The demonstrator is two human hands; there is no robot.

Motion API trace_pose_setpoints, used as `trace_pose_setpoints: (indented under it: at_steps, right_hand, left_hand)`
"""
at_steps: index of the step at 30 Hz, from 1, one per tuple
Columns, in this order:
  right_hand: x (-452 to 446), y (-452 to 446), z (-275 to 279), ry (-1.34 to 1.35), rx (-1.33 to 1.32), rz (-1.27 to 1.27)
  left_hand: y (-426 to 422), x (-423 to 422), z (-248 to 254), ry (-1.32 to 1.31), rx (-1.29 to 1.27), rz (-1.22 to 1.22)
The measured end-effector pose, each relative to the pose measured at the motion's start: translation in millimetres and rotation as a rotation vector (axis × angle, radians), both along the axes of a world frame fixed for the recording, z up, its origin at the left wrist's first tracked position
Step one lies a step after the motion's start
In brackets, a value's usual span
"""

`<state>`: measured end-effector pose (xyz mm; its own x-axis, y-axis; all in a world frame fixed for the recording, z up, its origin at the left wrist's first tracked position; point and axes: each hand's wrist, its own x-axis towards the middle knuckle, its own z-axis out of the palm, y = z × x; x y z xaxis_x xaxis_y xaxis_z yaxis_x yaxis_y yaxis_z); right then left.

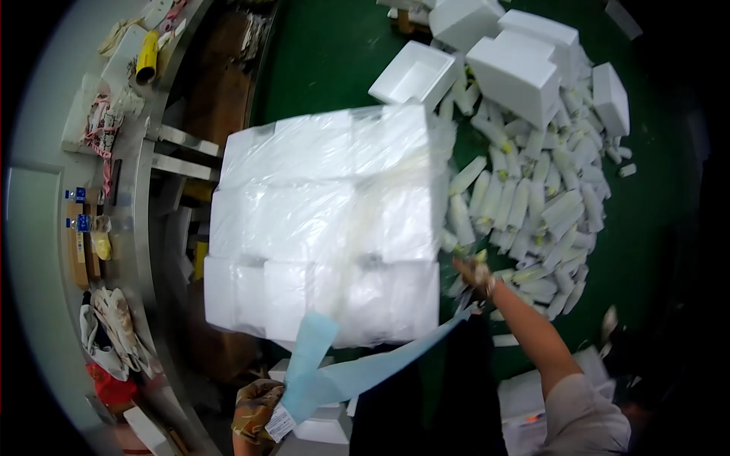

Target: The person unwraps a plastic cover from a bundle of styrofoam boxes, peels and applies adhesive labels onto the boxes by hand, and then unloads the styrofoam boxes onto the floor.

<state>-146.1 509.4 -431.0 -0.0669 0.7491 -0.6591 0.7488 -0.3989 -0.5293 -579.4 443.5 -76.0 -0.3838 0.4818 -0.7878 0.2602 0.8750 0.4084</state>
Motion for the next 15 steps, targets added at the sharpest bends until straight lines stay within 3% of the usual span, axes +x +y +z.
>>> trace_pose_setpoints:
  at_steps: [3,5,6,7,9,11,13,14,15]
  right_hand:
    - [-92,80,3,-0.049,0.321,-0.42]
    - [-155,126,0,-0.247,0.365,-0.646]
    - [-183,139,-21,-0.479,0.385,-0.697]
    - [-201,144,-22,-0.47,0.32,-0.758]
    - [-246,134,-35,-0.582,0.404,-0.688]
    - [-264,133,-24,-0.571,0.218,-0.543]
    - [-263,145,-49,-0.732,0.306,-0.533]
    - [-251,161,-70,-0.266,0.316,-1.093]
    - [-238,181,-88,0.27,0.319,-1.596]
  left_hand:
    - [-24,-84,-27,0.15,0.067,-0.11]
    - [-24,-115,-32,0.273,-0.113,-0.049]
    - [-36,-142,-33,0.348,-0.094,-0.25]
    - [-47,-171,-36,0.409,-0.048,-0.457]
    - [-94,-256,-38,0.287,-0.085,-0.128]
    - [-106,-304,-26,0.649,-0.127,-0.833]
    - [-82,-306,-27,0.571,-0.19,-0.718]
    - [-70,-310,-31,0.502,-0.268,-0.594]
    - [-94,-346,-50,0.347,-0.122,-0.514]
